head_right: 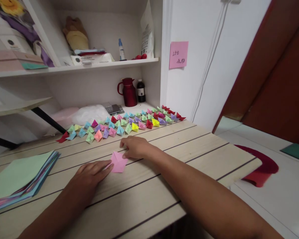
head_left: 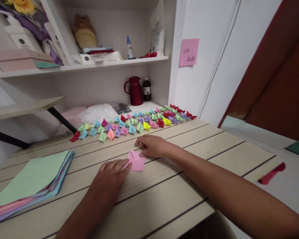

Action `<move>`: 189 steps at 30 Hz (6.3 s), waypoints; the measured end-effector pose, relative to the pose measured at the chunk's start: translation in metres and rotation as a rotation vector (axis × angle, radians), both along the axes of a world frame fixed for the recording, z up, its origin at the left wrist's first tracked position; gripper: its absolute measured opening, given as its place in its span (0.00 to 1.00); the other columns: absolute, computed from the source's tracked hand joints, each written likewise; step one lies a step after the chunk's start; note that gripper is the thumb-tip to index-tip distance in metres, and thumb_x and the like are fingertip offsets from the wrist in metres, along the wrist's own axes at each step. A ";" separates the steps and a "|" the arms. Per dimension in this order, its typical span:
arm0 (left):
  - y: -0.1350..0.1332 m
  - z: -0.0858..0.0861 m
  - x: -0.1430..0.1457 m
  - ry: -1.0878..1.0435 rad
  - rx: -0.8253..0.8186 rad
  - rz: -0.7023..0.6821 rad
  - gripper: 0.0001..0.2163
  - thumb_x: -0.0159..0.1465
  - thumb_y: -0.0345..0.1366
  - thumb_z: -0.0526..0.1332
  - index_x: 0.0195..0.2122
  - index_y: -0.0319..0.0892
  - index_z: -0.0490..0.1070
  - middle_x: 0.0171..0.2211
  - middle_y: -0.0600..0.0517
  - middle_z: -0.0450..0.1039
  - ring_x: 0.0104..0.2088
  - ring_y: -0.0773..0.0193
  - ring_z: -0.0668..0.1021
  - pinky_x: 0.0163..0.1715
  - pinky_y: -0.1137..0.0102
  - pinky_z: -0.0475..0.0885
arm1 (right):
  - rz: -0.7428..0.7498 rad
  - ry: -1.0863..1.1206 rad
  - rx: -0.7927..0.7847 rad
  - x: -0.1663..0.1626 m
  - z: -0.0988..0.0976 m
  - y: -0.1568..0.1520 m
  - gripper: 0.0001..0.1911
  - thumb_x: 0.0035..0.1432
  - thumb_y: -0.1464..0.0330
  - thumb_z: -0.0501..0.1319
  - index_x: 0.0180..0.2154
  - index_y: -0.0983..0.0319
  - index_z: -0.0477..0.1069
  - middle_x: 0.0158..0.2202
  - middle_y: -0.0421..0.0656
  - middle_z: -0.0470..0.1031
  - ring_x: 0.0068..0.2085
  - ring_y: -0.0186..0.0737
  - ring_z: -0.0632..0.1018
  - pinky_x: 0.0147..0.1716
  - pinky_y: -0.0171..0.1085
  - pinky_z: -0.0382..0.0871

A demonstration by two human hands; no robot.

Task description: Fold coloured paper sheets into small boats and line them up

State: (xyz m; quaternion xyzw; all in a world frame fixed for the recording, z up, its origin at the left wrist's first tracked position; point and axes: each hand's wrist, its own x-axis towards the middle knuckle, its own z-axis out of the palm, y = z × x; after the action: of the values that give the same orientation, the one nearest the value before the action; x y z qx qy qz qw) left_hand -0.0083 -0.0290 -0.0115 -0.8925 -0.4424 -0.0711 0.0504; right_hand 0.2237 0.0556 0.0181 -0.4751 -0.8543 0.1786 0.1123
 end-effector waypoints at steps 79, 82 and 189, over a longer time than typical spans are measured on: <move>0.018 0.017 0.033 -1.726 -0.630 0.343 0.15 0.55 0.41 0.68 0.39 0.36 0.77 0.33 0.46 0.79 0.37 0.60 0.78 0.41 0.67 0.70 | 0.009 1.431 -0.669 -0.049 -0.011 -0.026 0.19 0.38 0.65 0.73 0.34 0.66 0.74 0.28 0.40 0.75 0.29 0.34 0.72 0.33 0.34 0.63; 0.015 0.019 0.035 -1.709 -0.621 0.348 0.14 0.54 0.42 0.68 0.36 0.37 0.77 0.31 0.48 0.78 0.35 0.61 0.77 0.39 0.68 0.70 | 0.061 1.406 -0.666 -0.050 -0.014 -0.025 0.21 0.38 0.65 0.73 0.35 0.66 0.74 0.29 0.41 0.75 0.30 0.35 0.72 0.32 0.34 0.63; 0.041 0.008 -0.017 -0.479 -0.126 0.263 0.11 0.61 0.38 0.58 0.41 0.45 0.77 0.38 0.49 0.78 0.38 0.60 0.77 0.38 0.70 0.68 | 0.295 0.113 0.321 -0.047 -0.027 -0.009 0.15 0.58 0.58 0.62 0.41 0.62 0.70 0.40 0.47 0.71 0.43 0.44 0.70 0.40 0.39 0.62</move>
State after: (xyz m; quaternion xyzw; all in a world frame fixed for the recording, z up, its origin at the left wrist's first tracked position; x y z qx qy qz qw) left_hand -0.0250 0.0116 -0.0036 -0.7866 -0.5573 -0.2453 -0.1025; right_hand 0.1770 0.0461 -0.0094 -0.3102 -0.9244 0.0811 0.2066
